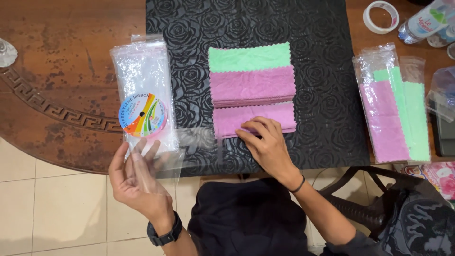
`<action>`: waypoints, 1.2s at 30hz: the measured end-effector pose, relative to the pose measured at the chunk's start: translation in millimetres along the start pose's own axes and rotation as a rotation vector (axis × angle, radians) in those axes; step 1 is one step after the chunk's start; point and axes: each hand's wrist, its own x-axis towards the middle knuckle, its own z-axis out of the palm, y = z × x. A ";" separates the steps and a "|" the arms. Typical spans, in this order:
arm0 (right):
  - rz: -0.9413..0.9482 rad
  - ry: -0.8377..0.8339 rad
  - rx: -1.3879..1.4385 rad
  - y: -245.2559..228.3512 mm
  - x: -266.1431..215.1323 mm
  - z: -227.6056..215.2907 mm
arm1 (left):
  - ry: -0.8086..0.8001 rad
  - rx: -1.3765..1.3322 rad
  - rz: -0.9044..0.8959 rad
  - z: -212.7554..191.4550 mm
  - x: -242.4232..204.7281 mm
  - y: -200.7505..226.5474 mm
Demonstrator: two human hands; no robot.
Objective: The person places small purple and green cloth wipes into plastic bags, sealing some bags with tape from a dispenser.
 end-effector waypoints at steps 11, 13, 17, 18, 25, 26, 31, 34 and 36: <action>0.090 0.092 0.242 -27.7 -3.1 1.3 | -0.017 -0.181 -0.132 -1.6 2.7 -22.0; 0.098 0.107 0.388 -47.0 -5.5 1.1 | 0.004 -0.211 -0.141 6.7 0.8 -23.9; 0.402 -0.150 0.929 -80.6 -4.3 10.3 | 0.118 -0.319 -0.188 25.8 -8.2 -33.0; 0.490 -0.252 1.102 -87.4 -2.4 14.2 | 0.127 -0.380 -0.204 28.5 -10.7 -38.8; 0.738 0.213 1.202 -81.5 38.6 56.1 | 0.056 -0.375 -0.154 33.2 -32.5 -51.2; 0.743 0.275 1.232 -78.2 46.5 59.4 | 0.010 -0.352 -0.130 31.5 -34.2 -50.9; 0.777 0.357 1.451 -52.8 71.3 69.8 | -0.187 -0.177 -0.046 9.1 -42.4 -56.8; 0.728 0.318 1.440 -42.1 83.0 67.1 | -0.404 -0.076 -0.031 -5.3 -42.0 -48.0; 0.703 0.282 1.390 -35.8 88.2 65.9 | -0.502 0.051 0.013 -14.3 -38.1 -43.1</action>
